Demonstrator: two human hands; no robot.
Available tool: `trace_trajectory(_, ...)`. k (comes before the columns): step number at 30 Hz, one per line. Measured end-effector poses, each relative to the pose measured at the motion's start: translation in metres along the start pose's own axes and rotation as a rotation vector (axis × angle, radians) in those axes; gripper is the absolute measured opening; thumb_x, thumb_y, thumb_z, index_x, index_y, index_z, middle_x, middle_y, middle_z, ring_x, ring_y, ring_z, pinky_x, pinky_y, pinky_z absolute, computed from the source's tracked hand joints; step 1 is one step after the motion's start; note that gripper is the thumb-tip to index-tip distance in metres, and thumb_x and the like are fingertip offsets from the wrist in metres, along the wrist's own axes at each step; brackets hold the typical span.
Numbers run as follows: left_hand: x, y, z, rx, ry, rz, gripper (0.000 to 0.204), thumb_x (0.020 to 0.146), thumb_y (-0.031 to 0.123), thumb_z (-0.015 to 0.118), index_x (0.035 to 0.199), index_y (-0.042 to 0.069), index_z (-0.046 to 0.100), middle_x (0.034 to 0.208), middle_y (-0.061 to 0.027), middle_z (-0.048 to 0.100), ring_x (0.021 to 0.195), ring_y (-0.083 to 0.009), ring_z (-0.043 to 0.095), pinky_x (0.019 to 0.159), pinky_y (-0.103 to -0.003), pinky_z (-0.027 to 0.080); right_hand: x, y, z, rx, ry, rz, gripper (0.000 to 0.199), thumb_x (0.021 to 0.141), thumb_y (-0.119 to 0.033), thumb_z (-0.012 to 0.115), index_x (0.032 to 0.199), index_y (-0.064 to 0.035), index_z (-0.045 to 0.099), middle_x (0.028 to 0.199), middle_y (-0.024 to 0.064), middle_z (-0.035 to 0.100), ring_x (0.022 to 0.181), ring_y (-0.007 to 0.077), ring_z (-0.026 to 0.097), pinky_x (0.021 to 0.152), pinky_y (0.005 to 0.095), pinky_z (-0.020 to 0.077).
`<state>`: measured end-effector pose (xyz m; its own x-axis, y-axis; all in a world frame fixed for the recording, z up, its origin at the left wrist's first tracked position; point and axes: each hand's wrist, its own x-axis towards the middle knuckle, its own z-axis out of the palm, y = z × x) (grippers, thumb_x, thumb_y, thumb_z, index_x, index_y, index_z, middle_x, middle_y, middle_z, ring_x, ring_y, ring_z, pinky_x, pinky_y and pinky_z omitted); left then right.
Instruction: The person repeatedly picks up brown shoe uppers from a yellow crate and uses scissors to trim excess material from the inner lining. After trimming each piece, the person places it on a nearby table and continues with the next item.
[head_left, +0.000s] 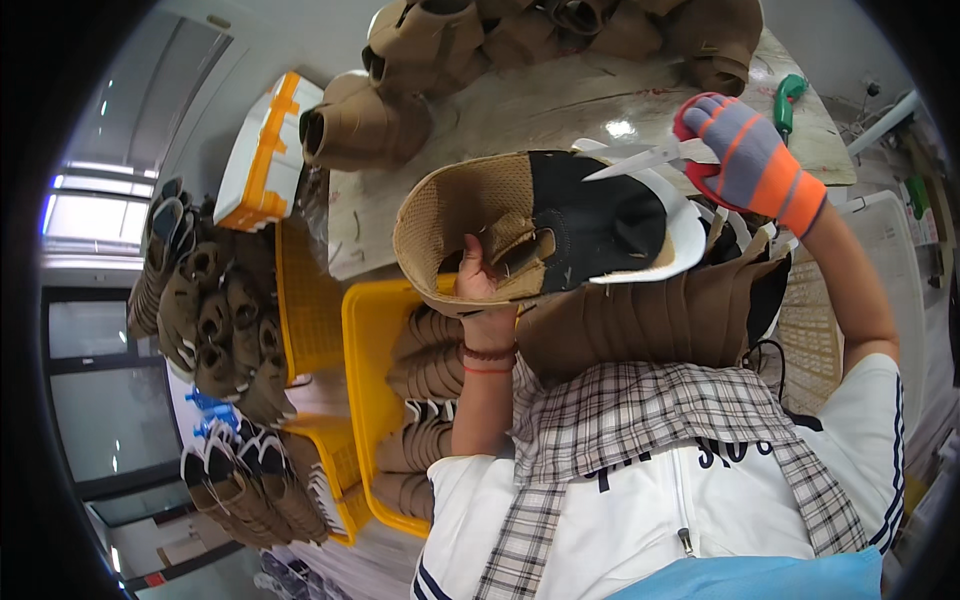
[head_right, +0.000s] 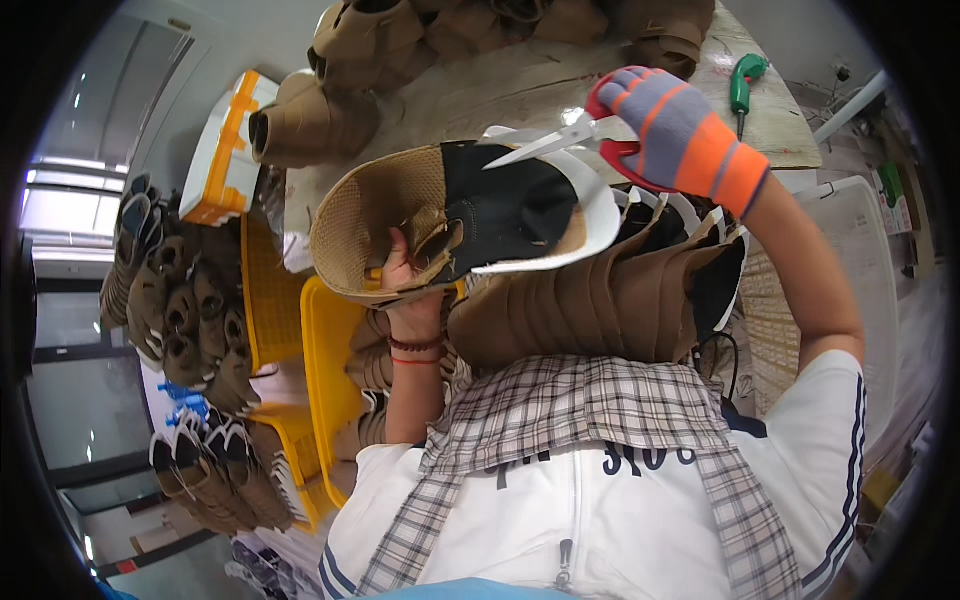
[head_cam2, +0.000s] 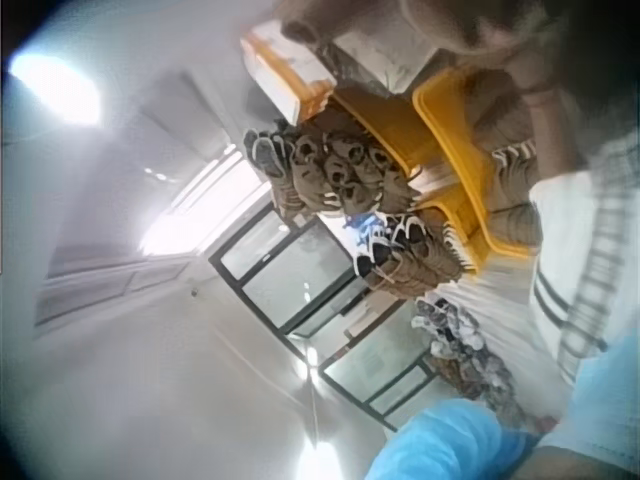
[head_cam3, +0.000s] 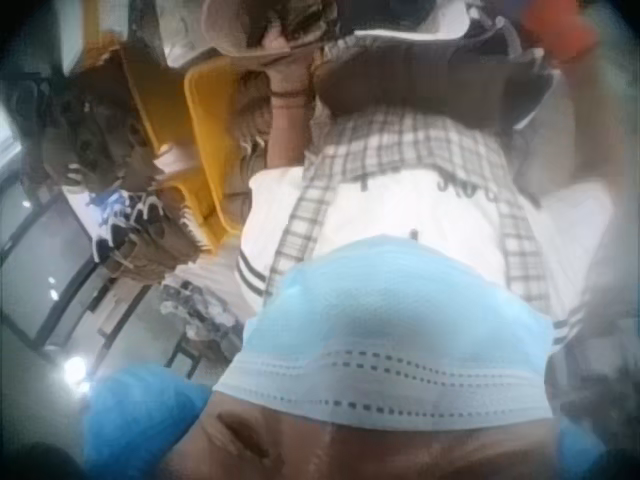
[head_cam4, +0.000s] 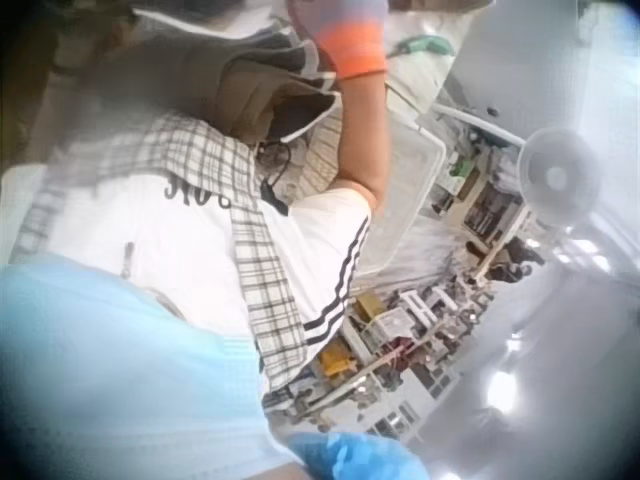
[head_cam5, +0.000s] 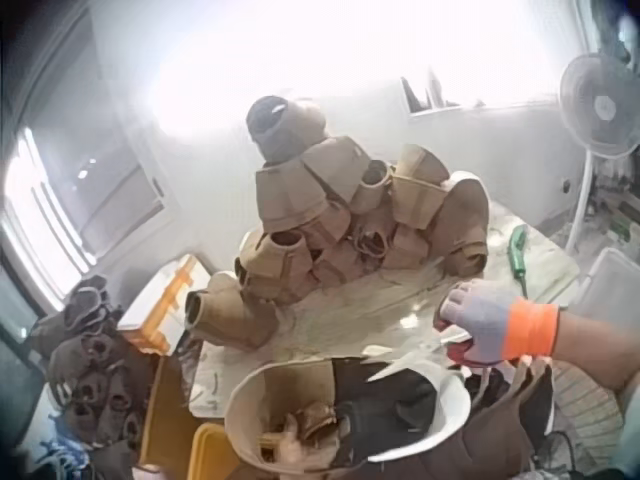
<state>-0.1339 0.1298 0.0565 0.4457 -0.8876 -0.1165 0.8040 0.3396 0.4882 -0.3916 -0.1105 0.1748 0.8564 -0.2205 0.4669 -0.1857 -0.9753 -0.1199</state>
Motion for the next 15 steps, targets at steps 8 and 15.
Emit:
trace_trajectory(8,-0.037,-0.029,-0.001,0.063,0.201,0.083,0.051,0.096,0.038,0.057,0.129,0.001,0.048,0.126,-0.0145,0.058,0.113,-0.0293,0.058,0.099,-0.044,0.047,0.02,-0.024,0.025,-0.034,-0.367,-0.105,0.032,0.07,-0.015,0.074,0.1,-0.0102,0.064,0.097,0.0084,0.064,0.093,0.0285,0.06,0.085,0.0362,0.0476)
trace_trajectory(15,-0.047,-0.033,0.017,0.107,0.22,0.085,0.05,0.096,0.038,0.057,0.129,0.001,0.048,0.124,-0.0134,0.059,0.111,-0.0275,0.058,0.098,-0.043,0.047,0.01,-0.036,0.032,-0.086,-0.435,-0.062,0.037,0.067,-0.017,0.076,0.101,-0.0085,0.064,0.097,0.0098,0.065,0.089,0.0284,0.062,0.078,0.0373,0.0508)
